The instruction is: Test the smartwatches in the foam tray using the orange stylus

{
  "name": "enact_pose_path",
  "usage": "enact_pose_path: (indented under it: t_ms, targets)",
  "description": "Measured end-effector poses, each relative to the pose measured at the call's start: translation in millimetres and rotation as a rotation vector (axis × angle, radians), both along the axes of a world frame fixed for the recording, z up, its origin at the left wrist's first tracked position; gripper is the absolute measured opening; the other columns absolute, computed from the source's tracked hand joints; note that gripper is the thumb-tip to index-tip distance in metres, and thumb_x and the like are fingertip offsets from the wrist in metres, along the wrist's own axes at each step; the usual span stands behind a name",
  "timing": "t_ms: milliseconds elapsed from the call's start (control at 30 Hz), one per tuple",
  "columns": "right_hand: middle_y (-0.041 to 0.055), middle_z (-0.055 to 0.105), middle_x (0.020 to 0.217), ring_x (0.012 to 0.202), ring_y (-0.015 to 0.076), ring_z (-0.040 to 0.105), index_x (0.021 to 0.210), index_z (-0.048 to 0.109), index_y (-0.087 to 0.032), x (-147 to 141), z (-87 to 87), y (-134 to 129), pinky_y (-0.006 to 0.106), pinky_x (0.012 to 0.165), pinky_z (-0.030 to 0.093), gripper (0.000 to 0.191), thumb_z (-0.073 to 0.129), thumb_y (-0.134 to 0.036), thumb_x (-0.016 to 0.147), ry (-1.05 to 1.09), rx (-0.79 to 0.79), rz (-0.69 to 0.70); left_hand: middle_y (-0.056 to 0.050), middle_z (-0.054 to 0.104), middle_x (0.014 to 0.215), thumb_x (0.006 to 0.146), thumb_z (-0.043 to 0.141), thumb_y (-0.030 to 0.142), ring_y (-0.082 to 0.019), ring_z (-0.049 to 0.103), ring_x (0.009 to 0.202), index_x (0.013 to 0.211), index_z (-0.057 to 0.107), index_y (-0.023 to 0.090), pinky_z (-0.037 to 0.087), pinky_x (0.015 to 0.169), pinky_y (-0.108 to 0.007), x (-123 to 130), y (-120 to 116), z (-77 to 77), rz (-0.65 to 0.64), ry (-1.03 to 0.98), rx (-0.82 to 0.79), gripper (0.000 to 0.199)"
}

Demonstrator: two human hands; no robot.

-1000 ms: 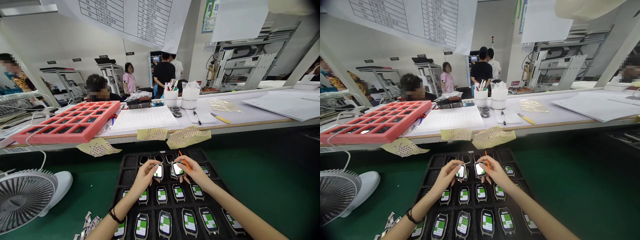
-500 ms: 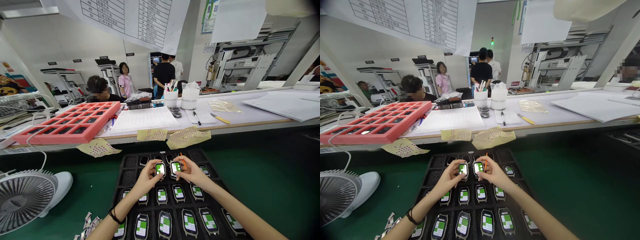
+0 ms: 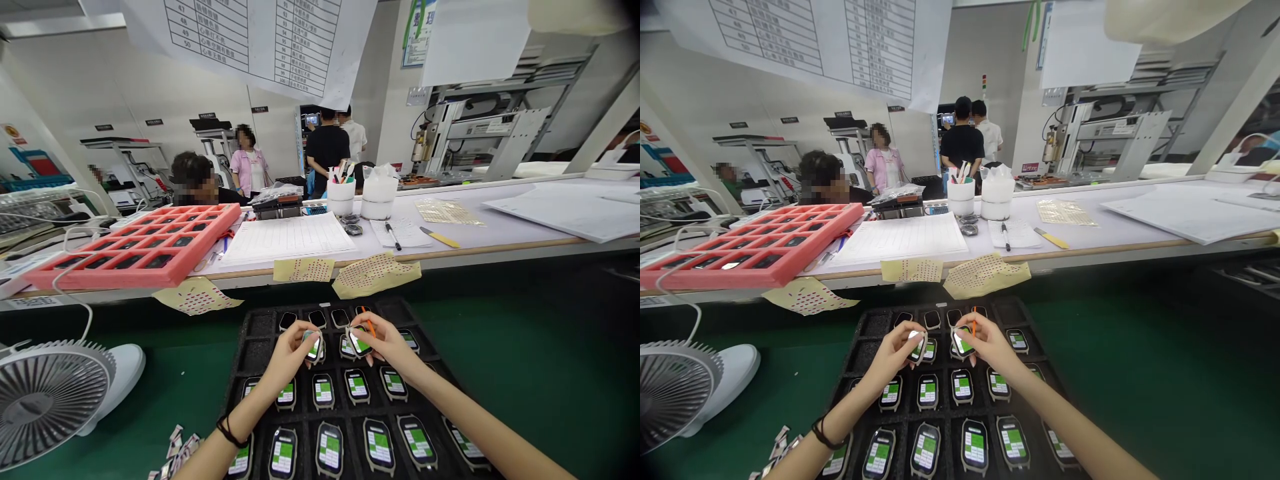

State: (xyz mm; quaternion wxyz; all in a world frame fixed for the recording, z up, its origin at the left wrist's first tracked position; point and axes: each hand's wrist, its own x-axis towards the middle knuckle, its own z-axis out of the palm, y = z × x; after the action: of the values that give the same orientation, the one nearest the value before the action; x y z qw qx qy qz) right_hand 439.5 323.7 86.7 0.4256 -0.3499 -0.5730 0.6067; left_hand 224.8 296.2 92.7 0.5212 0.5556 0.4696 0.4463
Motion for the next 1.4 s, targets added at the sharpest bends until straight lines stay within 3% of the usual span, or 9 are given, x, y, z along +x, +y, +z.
enact_pose_path:
  t_ms: [167,367,433,567,800,967,1133,1267,1400]
  targets:
    - [-0.0004,0.053,0.083,0.052,0.0114,0.062,0.103,0.055,-0.023,2,2.9,-1,0.017,0.033,0.033,0.036,0.064,-0.051,0.081,-0.011,0.035,0.099,0.001,0.050,0.077,0.081,0.057,0.056,-0.006,0.042,0.052,0.105,0.054,0.018,0.031,0.037,-0.016,-1,0,-1.7,-0.039,0.011,0.040,0.045]
    - [0.0017,0.056,0.088,0.053,0.0122,0.062,0.104,0.053,-0.023,2,-9.5,5,0.018,0.032,0.031,0.039,0.066,-0.050,0.079,-0.039,0.054,0.085,-0.008,0.054,0.100,0.081,0.060,0.050,-0.012,0.049,0.069,0.125,0.043,0.019,0.038,0.042,-0.016,0,-1,-5.5,-0.113,-0.015,0.063,0.056]
    - [0.0000,0.057,0.085,0.052,0.0109,0.061,0.102,0.053,-0.023,1,-12.7,7,0.018,0.035,0.036,0.040,0.071,-0.046,0.075,-0.029,0.055,0.075,-0.008,0.054,0.102,0.081,0.061,0.048,-0.013,0.049,0.072,0.127,0.042,0.020,0.041,0.044,-0.017,0,-1,-7.3,-0.116,-0.018,0.069,0.057]
    - [-0.0039,0.056,0.077,0.055,0.0098,0.058,0.098,0.053,-0.022,1,-11.3,6,0.025,0.055,0.052,0.040,0.078,-0.038,0.071,-0.004,0.061,0.101,-0.010,0.053,0.104,0.081,0.062,0.047,-0.017,0.051,0.081,0.129,0.040,0.021,0.044,0.046,-0.018,-1,0,-9.8,-0.129,-0.020,0.078,0.059]
    - [-0.0060,0.047,0.068,0.047,0.0082,0.051,0.092,0.057,-0.022,-1,5.5,-3,0.020,0.040,0.044,0.029,0.068,-0.046,0.079,0.008,-0.002,0.005,-0.008,0.053,0.102,0.082,0.060,0.047,-0.015,0.052,0.075,0.126,0.043,0.019,0.043,0.045,-0.017,-1,1,-9.1,-0.116,-0.056,0.067,0.055]
    - [-0.0066,0.043,0.064,0.043,0.0057,0.040,0.085,0.059,-0.021,-2,7.4,-3,0.017,0.035,0.040,0.032,0.070,-0.049,0.075,0.003,-0.014,-0.067,-0.006,0.054,0.097,0.081,0.060,0.050,-0.011,0.048,0.064,0.123,0.046,0.019,0.040,0.042,-0.017,-1,1,-6.9,-0.092,-0.008,0.067,0.055]
    - [-0.0063,0.041,0.063,0.046,0.0069,0.037,0.078,0.058,-0.020,-2,1.5,1,0.016,0.031,0.039,0.039,0.073,-0.055,0.068,-0.055,0.004,-0.095,0.002,0.049,0.072,0.081,0.056,0.057,-0.006,0.039,0.050,0.097,0.057,0.017,0.031,0.037,-0.016,-1,1,-0.9,-0.033,0.055,0.038,0.043]
    - [-0.0063,0.042,0.064,0.047,0.0074,0.038,0.081,0.056,-0.021,-2,-4.3,3,0.017,0.033,0.041,0.040,0.074,-0.053,0.067,-0.040,0.024,-0.031,0.004,0.044,0.069,0.076,0.062,0.057,-0.007,0.041,0.052,0.090,0.055,0.017,0.040,0.043,-0.018,-1,0,0.1,-0.018,0.036,0.040,0.042]
    - [-0.0041,0.050,0.074,0.056,0.0090,0.048,0.093,0.055,-0.022,-1,-9.0,3,0.020,0.046,0.049,0.035,0.075,-0.042,0.072,0.019,0.057,0.081,-0.001,0.053,0.082,0.078,0.065,0.048,-0.012,0.052,0.068,0.102,0.053,0.018,0.046,0.055,-0.021,-1,-1,-2.3,-0.062,0.023,0.069,0.040]
